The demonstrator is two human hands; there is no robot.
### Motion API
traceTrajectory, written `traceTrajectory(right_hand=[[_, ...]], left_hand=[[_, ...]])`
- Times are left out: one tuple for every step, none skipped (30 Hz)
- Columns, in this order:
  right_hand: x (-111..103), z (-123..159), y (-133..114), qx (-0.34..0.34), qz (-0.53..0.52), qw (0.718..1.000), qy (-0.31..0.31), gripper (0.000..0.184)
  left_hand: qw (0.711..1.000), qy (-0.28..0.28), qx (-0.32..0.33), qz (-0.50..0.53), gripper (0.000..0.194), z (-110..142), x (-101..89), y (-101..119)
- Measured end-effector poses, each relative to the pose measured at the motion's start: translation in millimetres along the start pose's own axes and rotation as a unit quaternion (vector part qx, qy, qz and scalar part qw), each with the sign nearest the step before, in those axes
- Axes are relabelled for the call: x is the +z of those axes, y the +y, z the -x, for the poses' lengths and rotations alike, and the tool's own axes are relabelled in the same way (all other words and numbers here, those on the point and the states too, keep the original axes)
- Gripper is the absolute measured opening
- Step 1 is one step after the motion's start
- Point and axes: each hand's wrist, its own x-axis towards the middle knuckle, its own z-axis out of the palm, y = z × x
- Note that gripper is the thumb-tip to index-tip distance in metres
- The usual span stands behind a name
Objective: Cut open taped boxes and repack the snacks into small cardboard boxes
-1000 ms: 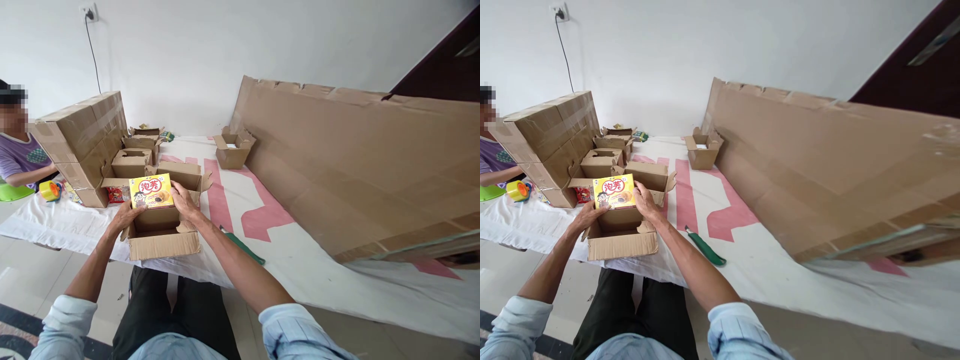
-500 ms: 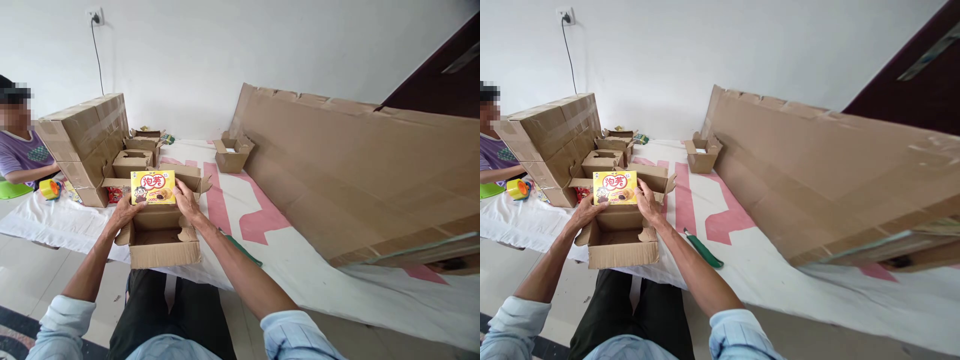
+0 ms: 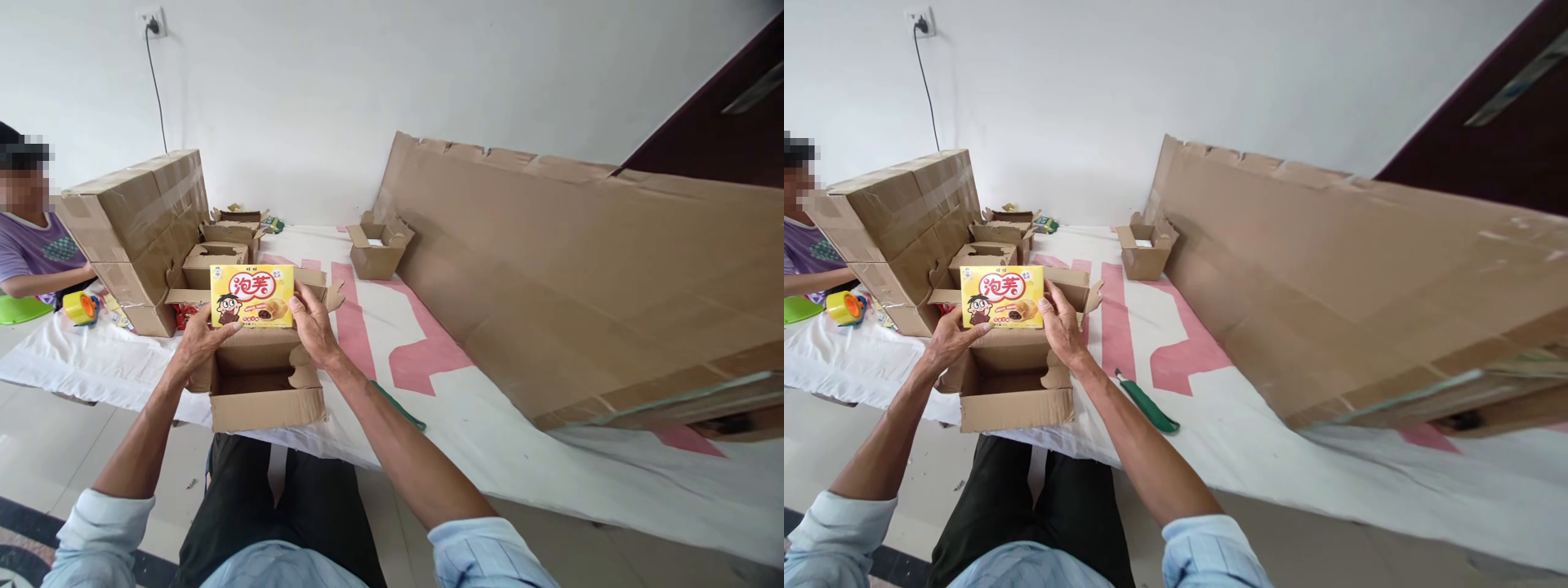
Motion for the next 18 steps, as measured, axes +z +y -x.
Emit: traceTrajectory(right_hand=[[-0.3, 1.4, -1.9, 0.001, -0.004, 1.0, 0.001, 0.075], [-0.7, 2.6, -3.3, 0.002, -0.007, 1.0, 0.001, 0.076], [-1.0, 3.6, -4.5, 0.002, -0.009, 1.0, 0.001, 0.077], [-1.4, 4.3, -5.2, 0.0, -0.009, 1.0, 0.001, 0.078], [-1.7, 4.7, -5.7, -0.003, -0.008, 1.0, 0.002, 0.078], [-2.0, 4.9, -5.7, -0.006, -0.007, 1.0, 0.003, 0.079], [-2.3, 4.9, -5.3, -0.009, -0.004, 1.0, 0.004, 0.078], [-2.6, 4.6, -4.4, -0.012, -0.002, 1.0, 0.006, 0.078], [-2.9, 4.2, -3.0, -0.011, -0.001, 1.0, 0.007, 0.077], [-3.1, 3.7, -1.0, -0.007, -0.002, 1.0, 0.007, 0.076], [-3.3, 3.1, 1.6, 0.002, -0.006, 1.0, 0.005, 0.076], [-3.5, 2.6, 4.6, 0.015, -0.013, 1.0, 0.001, 0.077], [-3.7, 2.1, 8.0, 0.029, -0.023, 0.999, -0.004, 0.078], [-3.9, 1.8, 11.6, 0.042, -0.034, 0.998, -0.009, 0.08], [-4.2, 1.8, 15.1, 0.052, -0.044, 0.998, -0.015, 0.082], [-4.6, 2.1, 18.2, 0.058, -0.05, 0.997, -0.019, 0.084], [-5.1, 3.0, 20.7, 0.062, -0.046, 0.997, -0.025, 0.085], [-5.8, 4.3, 22.5, 0.065, -0.035, 0.997, -0.031, 0.086]], left_hand=[[1.0, 0.0, 0.002, 0.005, 0.07, 0.9, -0.2, 1.6], [1.0, 0.0, 0.002, 0.011, 0.071, 1.8, -0.5, 2.8], [1.0, 0.001, 0.001, 0.017, 0.072, 2.7, -0.8, 3.6], [1.0, 0.002, 0.001, 0.025, 0.073, 3.4, -0.9, 3.9], [0.999, 0.003, 0.001, 0.032, 0.074, 3.9, -0.8, 3.8], [0.999, 0.005, 0.002, 0.039, 0.075, 4.2, -0.4, 3.4], [0.999, 0.005, 0.004, 0.046, 0.076, 4.3, 0.2, 2.8], [0.999, 0.003, 0.007, 0.054, 0.076, 4.3, 1.0, 2.0], [0.998, -0.001, 0.009, 0.062, 0.076, 4.3, 2.0, 1.2], [0.997, -0.008, 0.011, 0.072, 0.075, 4.4, 3.0, 0.5], [0.997, -0.014, 0.011, 0.081, 0.073, 4.7, 3.8, -0.1], [0.996, -0.021, 0.008, 0.087, 0.071, 5.4, 4.5, -0.4], [0.996, -0.027, 0.002, 0.09, 0.068, 6.4, 4.8, -0.5], [0.996, -0.031, -0.005, 0.088, 0.065, 7.7, 4.8, -0.3], [0.996, -0.034, -0.012, 0.082, 0.063, 9.2, 4.4, 0.1], [0.996, -0.038, -0.016, 0.074, 0.061, 10.8, 3.7, 0.4], [0.997, -0.042, -0.02, 0.065, 0.06, 12.3, 2.8, 0.5], [0.997, -0.046, -0.021, 0.058, 0.06, 13.7, 1.7, 0.2]])
